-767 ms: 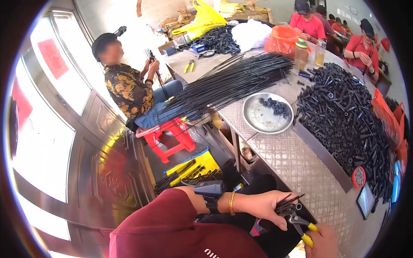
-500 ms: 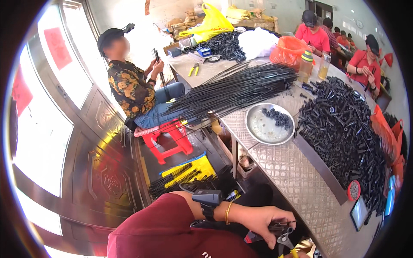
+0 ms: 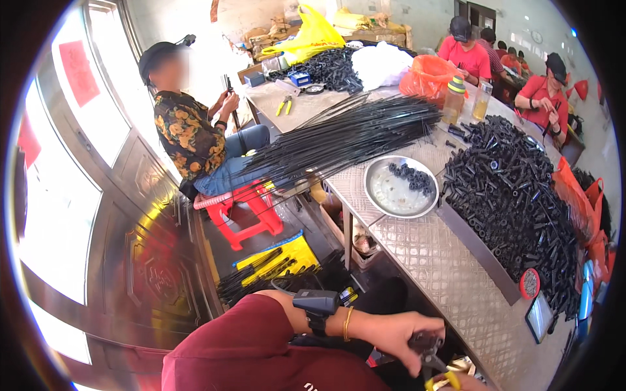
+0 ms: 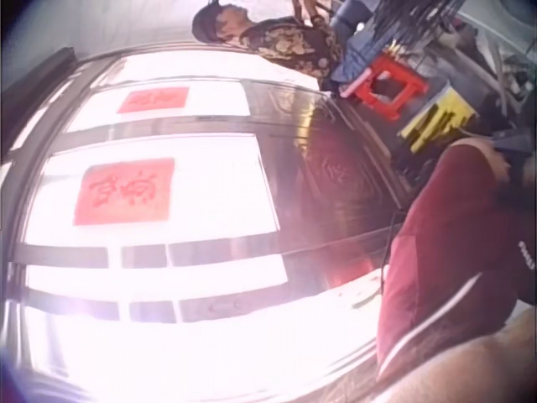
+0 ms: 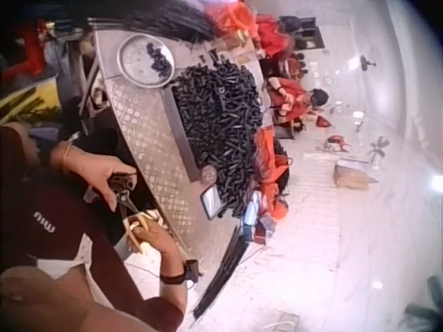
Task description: Manually assemble and secure plastic components onto long metal or plastic rods using pliers.
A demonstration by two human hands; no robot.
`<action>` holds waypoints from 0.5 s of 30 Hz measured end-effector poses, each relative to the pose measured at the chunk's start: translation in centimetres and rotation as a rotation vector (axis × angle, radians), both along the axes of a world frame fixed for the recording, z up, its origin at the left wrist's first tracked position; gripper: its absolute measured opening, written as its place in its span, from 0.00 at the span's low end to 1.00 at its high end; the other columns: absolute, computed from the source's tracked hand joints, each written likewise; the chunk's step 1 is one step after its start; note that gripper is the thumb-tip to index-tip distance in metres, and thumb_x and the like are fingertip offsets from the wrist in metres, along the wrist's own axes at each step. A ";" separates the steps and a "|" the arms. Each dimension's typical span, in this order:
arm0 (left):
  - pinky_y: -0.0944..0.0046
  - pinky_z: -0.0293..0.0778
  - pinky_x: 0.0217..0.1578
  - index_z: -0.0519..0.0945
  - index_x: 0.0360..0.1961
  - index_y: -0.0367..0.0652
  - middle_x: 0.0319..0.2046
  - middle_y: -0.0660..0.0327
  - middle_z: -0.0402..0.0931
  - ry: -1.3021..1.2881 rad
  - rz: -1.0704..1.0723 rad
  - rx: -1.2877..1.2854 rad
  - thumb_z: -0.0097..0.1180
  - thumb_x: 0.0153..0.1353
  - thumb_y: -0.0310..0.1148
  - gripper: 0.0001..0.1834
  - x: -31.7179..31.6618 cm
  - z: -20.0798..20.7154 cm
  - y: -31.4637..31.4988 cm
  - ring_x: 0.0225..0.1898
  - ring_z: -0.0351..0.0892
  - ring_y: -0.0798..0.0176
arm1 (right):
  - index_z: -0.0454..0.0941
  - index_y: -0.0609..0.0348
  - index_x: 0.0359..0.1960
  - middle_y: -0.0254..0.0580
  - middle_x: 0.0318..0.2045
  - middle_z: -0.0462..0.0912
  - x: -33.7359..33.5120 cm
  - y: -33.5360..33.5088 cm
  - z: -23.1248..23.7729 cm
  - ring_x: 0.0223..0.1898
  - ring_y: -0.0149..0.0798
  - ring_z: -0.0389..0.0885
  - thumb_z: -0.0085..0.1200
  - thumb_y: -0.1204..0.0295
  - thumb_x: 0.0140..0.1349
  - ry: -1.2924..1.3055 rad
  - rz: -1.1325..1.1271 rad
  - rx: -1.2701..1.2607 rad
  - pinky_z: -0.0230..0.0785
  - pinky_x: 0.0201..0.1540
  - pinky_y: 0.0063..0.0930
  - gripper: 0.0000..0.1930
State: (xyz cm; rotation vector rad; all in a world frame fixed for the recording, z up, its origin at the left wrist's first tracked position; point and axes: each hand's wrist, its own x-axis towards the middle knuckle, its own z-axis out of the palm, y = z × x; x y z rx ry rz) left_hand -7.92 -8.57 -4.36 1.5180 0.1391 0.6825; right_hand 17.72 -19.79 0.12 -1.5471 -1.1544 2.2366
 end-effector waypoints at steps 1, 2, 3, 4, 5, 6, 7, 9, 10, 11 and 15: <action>0.68 0.67 0.31 0.69 0.34 0.38 0.27 0.63 0.69 -0.085 -0.011 0.128 0.73 0.41 0.37 0.26 0.0 0.4 0.0 0.30 0.69 0.71 | 0.66 0.63 0.53 0.48 0.23 0.79 0.5 -1.3 -2.8 0.18 0.39 0.78 0.55 0.67 0.59 0.031 -0.006 0.030 0.71 0.20 0.30 0.23; 0.68 0.68 0.32 0.70 0.35 0.38 0.30 0.62 0.70 -0.054 -0.063 0.101 0.73 0.39 0.35 0.26 0.5 -0.7 0.0 0.32 0.68 0.72 | 0.66 0.64 0.53 0.48 0.21 0.78 0.9 -2.1 -5.4 0.16 0.39 0.77 0.55 0.66 0.59 0.062 -0.008 0.064 0.70 0.18 0.30 0.23; 0.68 0.68 0.32 0.70 0.35 0.38 0.29 0.63 0.70 -0.016 -0.061 0.056 0.72 0.40 0.35 0.26 0.6 -0.9 0.2 0.31 0.69 0.72 | 0.64 0.63 0.56 0.48 0.25 0.79 -0.1 -1.9 -3.8 0.19 0.37 0.77 0.57 0.67 0.58 0.022 0.029 0.033 0.70 0.20 0.28 0.26; 0.69 0.68 0.31 0.70 0.35 0.38 0.28 0.63 0.70 0.020 -0.062 0.004 0.72 0.41 0.35 0.25 0.4 -0.9 -0.1 0.30 0.69 0.72 | 0.64 0.63 0.56 0.48 0.25 0.79 0.1 -2.0 -3.5 0.19 0.37 0.77 0.57 0.67 0.58 0.020 0.028 0.029 0.70 0.20 0.28 0.26; 0.69 0.68 0.31 0.70 0.35 0.38 0.28 0.63 0.70 0.018 -0.065 0.001 0.72 0.41 0.35 0.25 0.2 -0.8 -0.3 0.30 0.69 0.72 | 0.62 0.63 0.58 0.49 0.29 0.79 0.7 -2.0 -3.4 0.21 0.38 0.78 0.58 0.69 0.57 -0.083 0.080 0.288 0.71 0.22 0.28 0.28; 0.69 0.67 0.30 0.70 0.35 0.38 0.27 0.64 0.70 0.048 -0.031 -0.039 0.72 0.42 0.35 0.24 0.1 -0.8 -0.5 0.30 0.68 0.72 | 0.60 0.62 0.60 0.50 0.32 0.80 0.9 -2.1 -3.0 0.24 0.38 0.78 0.58 0.70 0.56 -0.186 0.131 0.547 0.71 0.24 0.28 0.30; 0.69 0.67 0.30 0.70 0.35 0.38 0.26 0.65 0.70 0.099 0.016 -0.079 0.71 0.43 0.35 0.24 0.5 -0.8 -0.3 0.29 0.68 0.73 | 0.56 0.60 0.63 0.51 0.38 0.79 -3.5 -1.1 3.2 0.30 0.41 0.79 0.58 0.74 0.56 -0.450 0.212 0.684 0.72 0.31 0.30 0.34; 0.69 0.67 0.29 0.70 0.35 0.38 0.25 0.65 0.70 0.049 0.038 -0.109 0.71 0.44 0.36 0.23 0.0 -0.5 0.0 0.28 0.68 0.73 | 0.56 0.59 0.63 0.52 0.38 0.79 -5.4 -1.3 3.9 0.35 0.44 0.79 0.53 0.71 0.60 -0.960 0.390 1.336 0.72 0.38 0.33 0.30; 0.70 0.67 0.29 0.71 0.35 0.39 0.24 0.66 0.70 0.018 0.060 -0.128 0.71 0.45 0.36 0.23 -0.1 -0.3 0.0 0.27 0.68 0.73 | 0.57 0.59 0.63 0.53 0.38 0.78 -6.0 -1.1 4.7 0.36 0.45 0.79 0.51 0.70 0.61 -1.191 0.510 1.589 0.72 0.38 0.33 0.28; 0.69 0.67 0.30 0.71 0.36 0.38 0.26 0.65 0.71 0.046 0.015 -0.143 0.72 0.44 0.37 0.24 -0.3 -0.1 0.0 0.29 0.69 0.73 | 0.57 0.59 0.63 0.53 0.38 0.78 -5.9 -1.5 4.6 0.36 0.45 0.79 0.51 0.70 0.61 -1.192 0.512 1.585 0.72 0.38 0.33 0.28; 0.66 0.69 0.32 0.72 0.39 0.36 0.29 0.59 0.72 -0.036 -0.101 0.096 0.74 0.39 0.41 0.30 0.2 -1.0 -0.5 0.31 0.73 0.66 | 0.71 0.61 0.49 0.47 0.34 0.78 -1.9 -3.8 -1.0 0.32 0.39 0.79 0.43 0.69 0.64 -0.469 0.053 0.273 0.72 0.33 0.30 0.14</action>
